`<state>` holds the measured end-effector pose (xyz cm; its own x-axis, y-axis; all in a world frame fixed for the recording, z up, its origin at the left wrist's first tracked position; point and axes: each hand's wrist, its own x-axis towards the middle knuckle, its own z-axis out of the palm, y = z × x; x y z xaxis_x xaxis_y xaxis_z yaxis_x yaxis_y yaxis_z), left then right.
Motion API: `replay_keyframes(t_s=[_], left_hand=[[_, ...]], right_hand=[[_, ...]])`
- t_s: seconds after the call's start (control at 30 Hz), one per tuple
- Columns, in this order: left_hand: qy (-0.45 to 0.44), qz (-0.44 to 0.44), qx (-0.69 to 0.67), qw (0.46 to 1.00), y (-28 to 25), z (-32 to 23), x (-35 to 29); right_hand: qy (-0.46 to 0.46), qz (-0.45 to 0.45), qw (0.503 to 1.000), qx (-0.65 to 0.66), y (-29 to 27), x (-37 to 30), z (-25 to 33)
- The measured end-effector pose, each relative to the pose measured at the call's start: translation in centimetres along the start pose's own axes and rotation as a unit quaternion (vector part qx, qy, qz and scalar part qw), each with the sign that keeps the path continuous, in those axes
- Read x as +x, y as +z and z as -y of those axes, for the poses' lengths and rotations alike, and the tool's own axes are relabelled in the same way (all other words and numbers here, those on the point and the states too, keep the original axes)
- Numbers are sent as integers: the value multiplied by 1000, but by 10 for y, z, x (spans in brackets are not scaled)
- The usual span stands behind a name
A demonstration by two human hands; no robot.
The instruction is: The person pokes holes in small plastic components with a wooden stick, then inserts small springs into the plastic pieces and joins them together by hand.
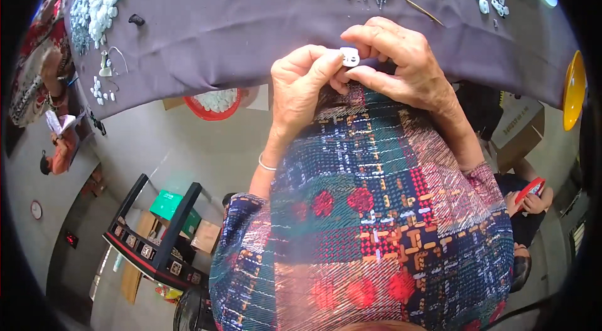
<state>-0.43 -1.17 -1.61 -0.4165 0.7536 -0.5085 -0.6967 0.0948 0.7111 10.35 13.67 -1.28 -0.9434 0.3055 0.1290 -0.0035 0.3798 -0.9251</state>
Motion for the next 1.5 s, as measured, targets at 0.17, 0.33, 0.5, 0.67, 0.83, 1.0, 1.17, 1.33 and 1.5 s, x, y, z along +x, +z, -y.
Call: replay_keyframes(t_s=[0.17,0.33,0.5,0.67,0.83,1.0,1.17,1.33,1.5], left_hand=[[3,7,9,1000,-1,1,0],[-3,-2,27,1000,1,0,-1],[-1,7,15,1000,-1,0,0],[-3,5,24,1000,-1,0,-1],[-1,11,38,999,-1,0,0],[-6,2,58,998,-2,1,-1],[-14,-1,57,998,-2,0,-1],[-10,-5,65,998,-2,1,-1],[-8,-4,58,998,-2,1,0]], right_hand=[[-11,12,1000,-8,3,0,-3],[-29,6,999,-25,3,-2,-2],[-27,17,999,-37,2,-2,1],[-29,20,999,-42,3,-4,1],[-46,29,997,-54,3,-3,-1],[-57,34,997,-50,4,-3,-4],[-70,38,995,-61,4,-3,-5],[-91,35,990,-98,7,-2,-6],[-87,33,991,-94,8,-2,-6]])
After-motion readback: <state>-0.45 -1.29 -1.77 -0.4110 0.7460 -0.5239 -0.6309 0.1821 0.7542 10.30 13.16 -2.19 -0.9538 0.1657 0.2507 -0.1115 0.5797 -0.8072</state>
